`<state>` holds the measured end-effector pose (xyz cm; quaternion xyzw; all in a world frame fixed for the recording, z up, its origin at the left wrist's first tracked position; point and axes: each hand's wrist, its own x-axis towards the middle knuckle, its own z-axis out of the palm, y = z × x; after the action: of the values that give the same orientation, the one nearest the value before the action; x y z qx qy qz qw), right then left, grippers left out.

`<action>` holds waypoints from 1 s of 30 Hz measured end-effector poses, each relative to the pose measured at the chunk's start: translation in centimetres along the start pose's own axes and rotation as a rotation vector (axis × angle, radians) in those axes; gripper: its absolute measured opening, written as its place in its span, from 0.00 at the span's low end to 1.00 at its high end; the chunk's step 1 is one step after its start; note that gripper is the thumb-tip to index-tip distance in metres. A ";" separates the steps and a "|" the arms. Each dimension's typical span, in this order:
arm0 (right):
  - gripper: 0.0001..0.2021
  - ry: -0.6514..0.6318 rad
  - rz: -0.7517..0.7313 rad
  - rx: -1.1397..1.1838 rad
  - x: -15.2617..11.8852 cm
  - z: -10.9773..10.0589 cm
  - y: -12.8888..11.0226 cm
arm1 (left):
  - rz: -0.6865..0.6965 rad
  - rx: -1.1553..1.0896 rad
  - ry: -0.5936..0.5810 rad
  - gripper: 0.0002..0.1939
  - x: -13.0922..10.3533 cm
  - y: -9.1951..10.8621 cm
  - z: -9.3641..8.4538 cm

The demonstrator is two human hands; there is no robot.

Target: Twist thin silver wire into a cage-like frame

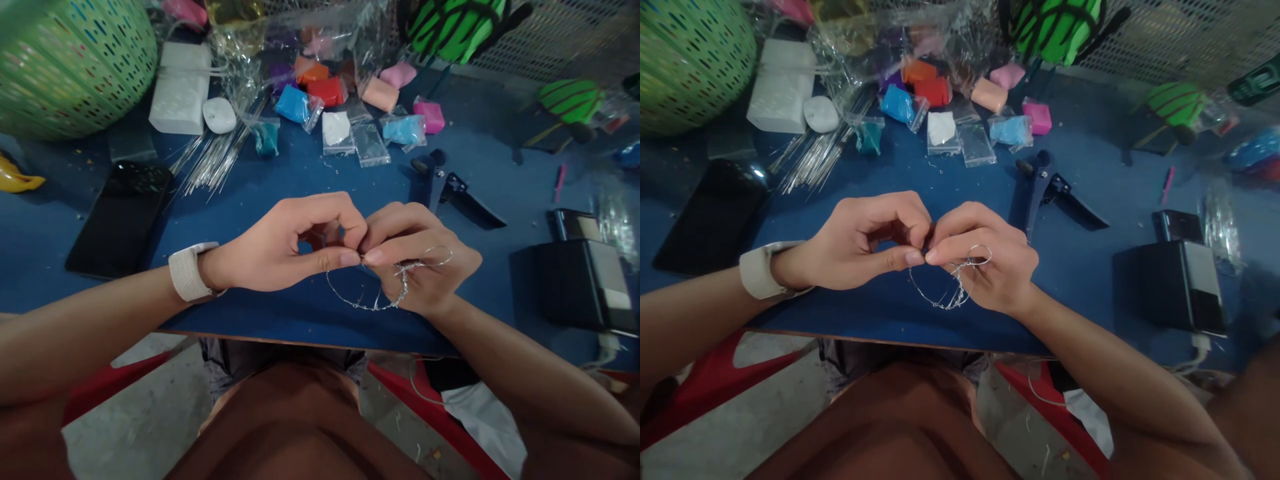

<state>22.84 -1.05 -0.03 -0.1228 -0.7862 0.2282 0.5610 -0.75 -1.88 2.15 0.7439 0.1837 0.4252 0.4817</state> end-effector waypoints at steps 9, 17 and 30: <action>0.05 0.060 -0.022 -0.094 0.0 0.4 -0.4 | 0.055 0.122 0.053 0.13 -0.2 0.4 0.2; 0.08 0.077 -0.012 -0.220 -0.3 0.3 -0.6 | 0.102 0.195 0.104 0.11 -0.2 0.4 0.6; 0.05 0.065 -0.002 -0.317 -0.1 0.3 -0.7 | 0.064 0.198 0.183 0.12 -0.4 -0.3 0.9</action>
<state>22.66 -1.79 0.14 -0.2163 -0.7939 0.0966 0.5600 -0.19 -2.48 1.56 0.7513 0.2439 0.4865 0.3733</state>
